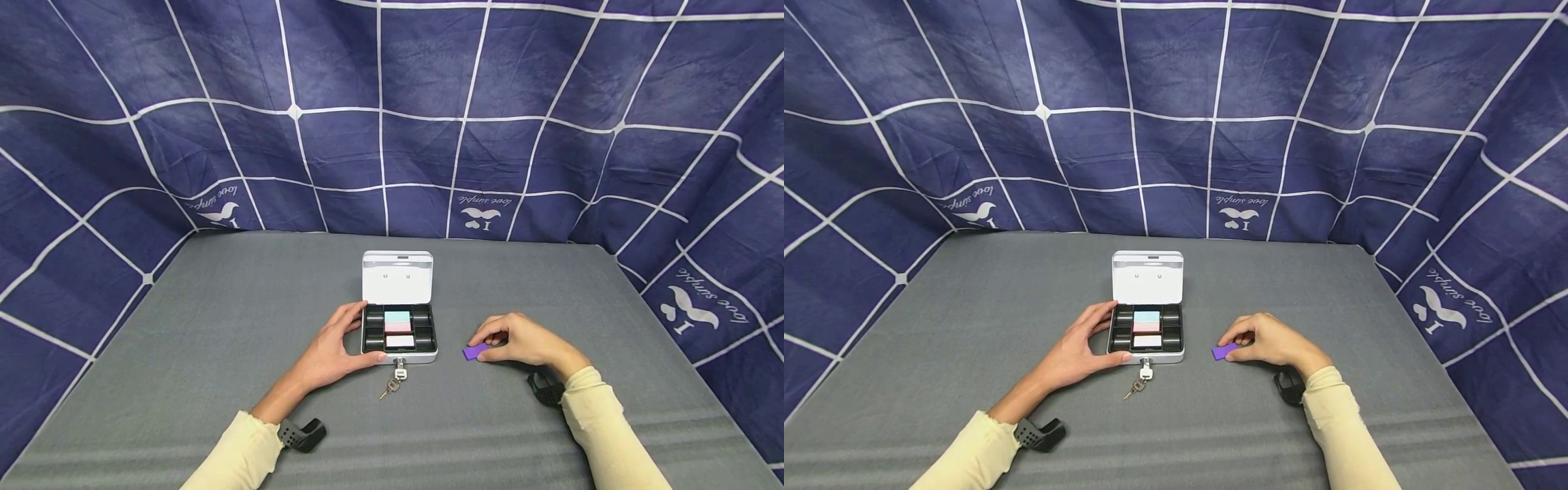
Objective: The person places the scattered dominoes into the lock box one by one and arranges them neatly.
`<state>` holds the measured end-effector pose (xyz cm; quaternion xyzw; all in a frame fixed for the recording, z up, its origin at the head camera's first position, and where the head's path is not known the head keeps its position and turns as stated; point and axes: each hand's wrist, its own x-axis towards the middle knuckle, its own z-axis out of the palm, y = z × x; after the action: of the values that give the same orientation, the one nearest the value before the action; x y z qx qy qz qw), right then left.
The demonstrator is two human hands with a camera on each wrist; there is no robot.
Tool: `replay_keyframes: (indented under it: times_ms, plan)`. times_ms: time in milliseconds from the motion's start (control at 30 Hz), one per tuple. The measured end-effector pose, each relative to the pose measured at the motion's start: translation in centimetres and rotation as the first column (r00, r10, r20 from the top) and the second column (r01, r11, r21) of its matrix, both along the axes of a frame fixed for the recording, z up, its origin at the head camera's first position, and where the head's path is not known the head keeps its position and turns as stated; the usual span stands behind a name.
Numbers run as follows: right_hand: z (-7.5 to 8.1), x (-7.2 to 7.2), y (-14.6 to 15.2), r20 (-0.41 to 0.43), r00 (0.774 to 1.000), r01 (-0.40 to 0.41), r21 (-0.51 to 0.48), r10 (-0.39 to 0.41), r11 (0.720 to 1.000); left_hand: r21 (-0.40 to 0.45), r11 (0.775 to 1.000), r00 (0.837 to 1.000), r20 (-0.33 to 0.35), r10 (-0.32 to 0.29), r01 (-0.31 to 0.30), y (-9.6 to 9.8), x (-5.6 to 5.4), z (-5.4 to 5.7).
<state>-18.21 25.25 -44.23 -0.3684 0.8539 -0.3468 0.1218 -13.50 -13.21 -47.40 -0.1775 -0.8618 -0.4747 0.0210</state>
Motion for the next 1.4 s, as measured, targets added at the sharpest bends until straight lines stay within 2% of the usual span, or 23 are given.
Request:
replay_keyframes:
  times_ms: [233,467,567,867,1133,1400]
  plan:
    - [-0.3,0.0,-0.1,-0.038,0.999,0.020,-0.024,-0.021,1.000,0.000,1.000,1.000,0.003,-0.001,0.001,0.0,0.0,0.0]
    - [-0.3,0.0,-0.5,-0.161,0.984,0.062,-0.089,-0.076,0.994,0.002,1.000,1.000,0.003,-0.001,0.001,0.0,0.1,0.0]
    - [0.0,0.1,-1.0,-0.187,0.977,0.084,-0.114,-0.104,0.990,0.004,1.000,1.000,0.000,-0.003,0.003,0.0,0.1,0.0]
    - [0.7,0.5,-2.8,-0.185,0.968,0.146,-0.127,-0.168,0.981,0.002,1.000,1.000,-0.009,0.000,0.000,0.0,0.0,0.0]
    - [1.4,0.3,-4.4,-0.195,0.971,0.117,-0.127,-0.141,0.985,0.004,1.000,1.000,0.001,0.002,-0.002,0.0,0.0,0.1]
    - [1.4,0.4,-6.3,-0.223,0.966,0.095,-0.150,-0.128,0.984,0.000,1.000,1.000,0.014,0.002,-0.002,0.0,0.1,0.2]
